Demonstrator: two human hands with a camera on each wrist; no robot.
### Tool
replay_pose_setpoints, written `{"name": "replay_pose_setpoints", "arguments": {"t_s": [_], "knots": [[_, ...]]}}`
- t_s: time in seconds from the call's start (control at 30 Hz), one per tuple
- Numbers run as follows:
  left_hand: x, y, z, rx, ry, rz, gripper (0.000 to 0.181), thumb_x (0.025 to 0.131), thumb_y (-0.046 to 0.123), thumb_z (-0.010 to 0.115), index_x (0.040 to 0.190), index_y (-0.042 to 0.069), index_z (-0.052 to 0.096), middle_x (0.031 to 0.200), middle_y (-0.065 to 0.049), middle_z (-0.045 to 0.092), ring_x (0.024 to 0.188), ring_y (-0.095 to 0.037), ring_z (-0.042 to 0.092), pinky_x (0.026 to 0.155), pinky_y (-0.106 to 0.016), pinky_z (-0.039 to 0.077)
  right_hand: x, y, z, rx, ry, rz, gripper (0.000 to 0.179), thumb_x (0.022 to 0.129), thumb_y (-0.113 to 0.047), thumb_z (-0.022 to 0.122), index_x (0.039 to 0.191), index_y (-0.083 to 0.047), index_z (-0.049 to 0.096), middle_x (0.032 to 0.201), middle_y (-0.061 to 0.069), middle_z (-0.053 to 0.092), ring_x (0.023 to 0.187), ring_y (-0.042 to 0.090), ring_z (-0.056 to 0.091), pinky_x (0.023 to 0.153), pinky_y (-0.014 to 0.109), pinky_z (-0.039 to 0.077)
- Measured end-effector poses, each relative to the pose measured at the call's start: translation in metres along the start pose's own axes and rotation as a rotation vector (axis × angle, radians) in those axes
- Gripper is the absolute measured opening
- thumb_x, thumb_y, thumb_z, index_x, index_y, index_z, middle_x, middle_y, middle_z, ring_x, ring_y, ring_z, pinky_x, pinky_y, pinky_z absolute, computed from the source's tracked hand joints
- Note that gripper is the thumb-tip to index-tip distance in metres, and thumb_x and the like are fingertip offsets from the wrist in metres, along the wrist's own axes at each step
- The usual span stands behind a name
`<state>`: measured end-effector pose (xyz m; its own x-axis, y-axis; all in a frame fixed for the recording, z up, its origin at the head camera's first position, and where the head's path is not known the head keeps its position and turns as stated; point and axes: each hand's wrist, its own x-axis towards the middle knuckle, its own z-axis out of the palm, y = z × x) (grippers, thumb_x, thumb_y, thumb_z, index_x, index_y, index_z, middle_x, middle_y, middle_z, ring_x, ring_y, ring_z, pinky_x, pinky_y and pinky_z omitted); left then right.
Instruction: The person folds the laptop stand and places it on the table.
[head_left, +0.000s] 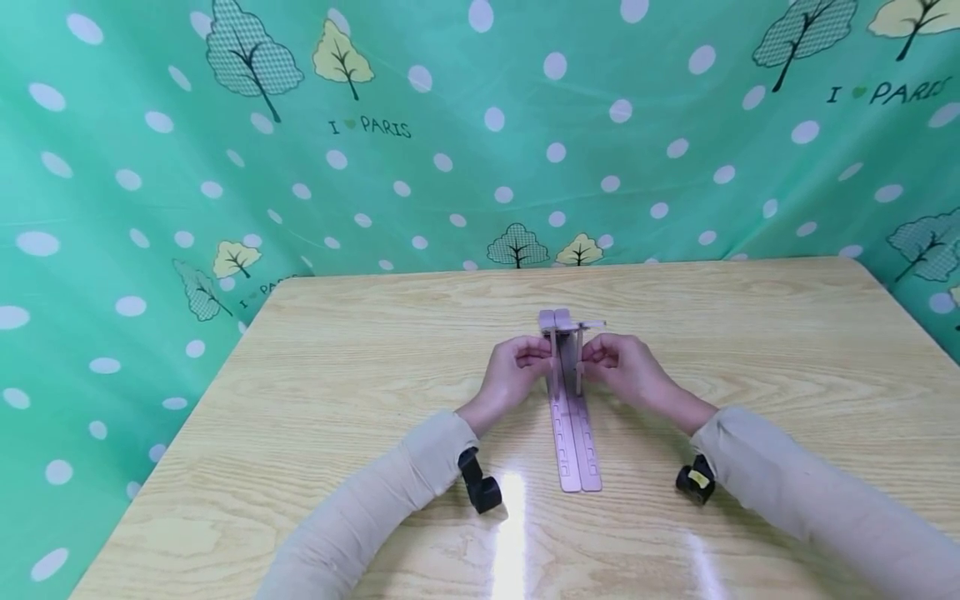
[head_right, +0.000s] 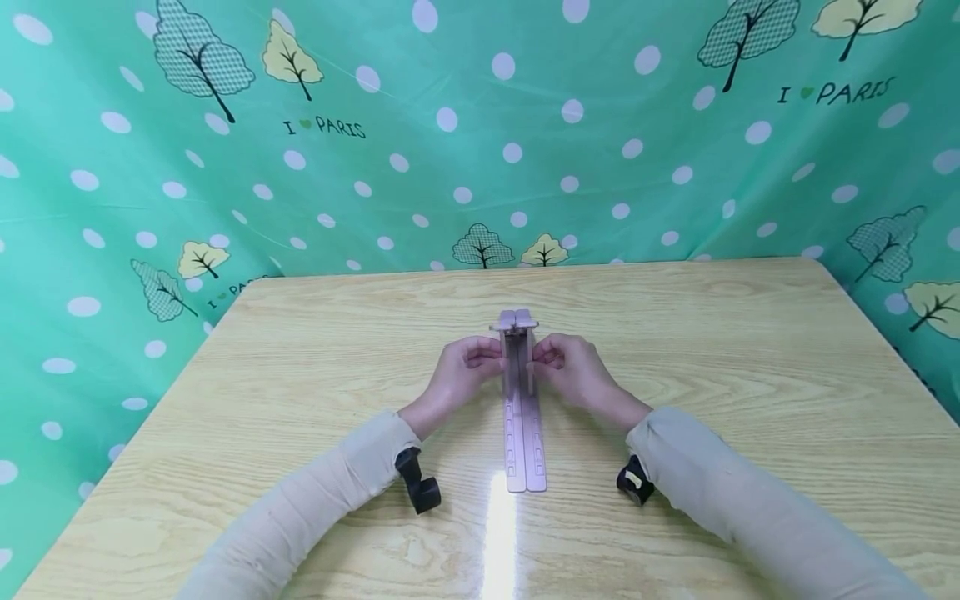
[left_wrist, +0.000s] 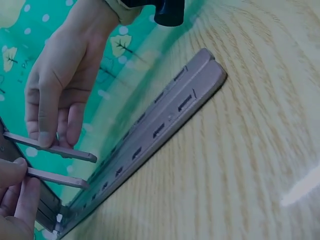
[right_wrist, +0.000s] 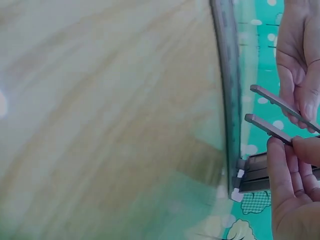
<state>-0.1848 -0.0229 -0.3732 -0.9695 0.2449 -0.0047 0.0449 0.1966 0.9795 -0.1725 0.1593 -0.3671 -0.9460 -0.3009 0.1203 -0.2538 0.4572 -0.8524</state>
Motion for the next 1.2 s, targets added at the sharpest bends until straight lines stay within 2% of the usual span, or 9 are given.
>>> {"name": "replay_pose_setpoints", "arguments": {"t_s": [0.03,0.2,0.33,0.57,0.77,1.0,1.1,1.2], "knots": [[-0.002,0.005,0.0,-0.012,0.002,-0.004,0.02,0.079,-0.005,0.06,0.099,-0.006,0.059,0.092,-0.014,0.061,0.082,-0.019,0.058,0.074,-0.023,0.05,0.0,-0.001,-0.001,0.025,-0.011,0.014,0.013,0.08,0.007,0.058,0.092,0.01,0.057,0.083,0.015,0.06,0.075,0.022,0.058,0.064,0.023,0.052],[-0.004,0.008,0.001,-0.109,0.009,-0.065,0.025,0.079,-0.004,0.061,0.103,-0.005,0.058,0.094,-0.013,0.061,0.083,-0.017,0.059,0.074,-0.023,0.051,-0.001,-0.005,-0.003,0.118,-0.05,0.075,0.017,0.083,0.004,0.055,0.096,0.014,0.053,0.085,0.018,0.058,0.075,0.025,0.059,0.066,0.029,0.054],[-0.006,0.006,0.003,-0.167,0.009,-0.106,0.027,0.079,-0.002,0.061,0.106,-0.004,0.057,0.096,-0.012,0.06,0.084,-0.017,0.059,0.075,-0.024,0.051,-0.005,-0.009,-0.004,0.2,-0.068,0.128,0.023,0.084,0.001,0.053,0.1,0.017,0.05,0.088,0.023,0.057,0.075,0.027,0.06,0.07,0.036,0.053],[-0.018,0.009,0.004,-0.255,-0.008,-0.095,0.03,0.08,-0.005,0.057,0.11,-0.008,0.052,0.101,-0.021,0.057,0.086,-0.021,0.059,0.078,-0.028,0.051,-0.014,-0.016,-0.006,0.297,-0.098,0.177,0.029,0.085,0.001,0.051,0.106,0.02,0.045,0.092,0.029,0.056,0.073,0.022,0.062,0.072,0.037,0.052],[-0.024,0.01,0.007,-0.314,0.015,-0.099,0.039,0.079,-0.009,0.056,0.117,-0.007,0.048,0.107,-0.026,0.053,0.094,-0.03,0.056,0.08,-0.032,0.05,-0.02,-0.022,-0.007,0.338,-0.103,0.155,0.035,0.084,0.004,0.05,0.113,0.021,0.039,0.09,0.028,0.056,0.073,0.025,0.062,0.073,0.039,0.052],[-0.03,0.011,0.007,-0.328,0.028,-0.067,0.05,0.079,-0.01,0.055,0.125,0.003,0.039,0.107,-0.029,0.051,0.094,-0.038,0.054,0.078,-0.035,0.051,-0.027,-0.029,-0.009,0.333,-0.068,0.107,0.047,0.084,0.008,0.049,0.123,0.014,0.024,0.09,0.028,0.057,0.07,0.018,0.061,0.071,0.037,0.053],[-0.032,0.012,0.007,-0.324,0.026,-0.054,0.053,0.079,-0.01,0.055,0.127,0.006,0.038,0.106,-0.029,0.051,0.092,-0.036,0.056,0.077,-0.036,0.051,-0.028,-0.03,-0.009,0.346,-0.06,0.083,0.051,0.083,0.009,0.049,0.125,0.01,0.02,0.091,0.029,0.055,0.071,0.018,0.061,0.071,0.037,0.053],[-0.033,0.013,0.007,-0.318,0.023,-0.047,0.052,0.079,-0.011,0.054,0.126,0.005,0.04,0.102,-0.025,0.053,0.085,-0.027,0.058,0.077,-0.036,0.051,-0.029,-0.032,-0.009,0.347,-0.057,0.079,0.051,0.083,0.009,0.049,0.126,0.009,0.021,0.09,0.028,0.056,0.072,0.018,0.061,0.07,0.034,0.053]]}}
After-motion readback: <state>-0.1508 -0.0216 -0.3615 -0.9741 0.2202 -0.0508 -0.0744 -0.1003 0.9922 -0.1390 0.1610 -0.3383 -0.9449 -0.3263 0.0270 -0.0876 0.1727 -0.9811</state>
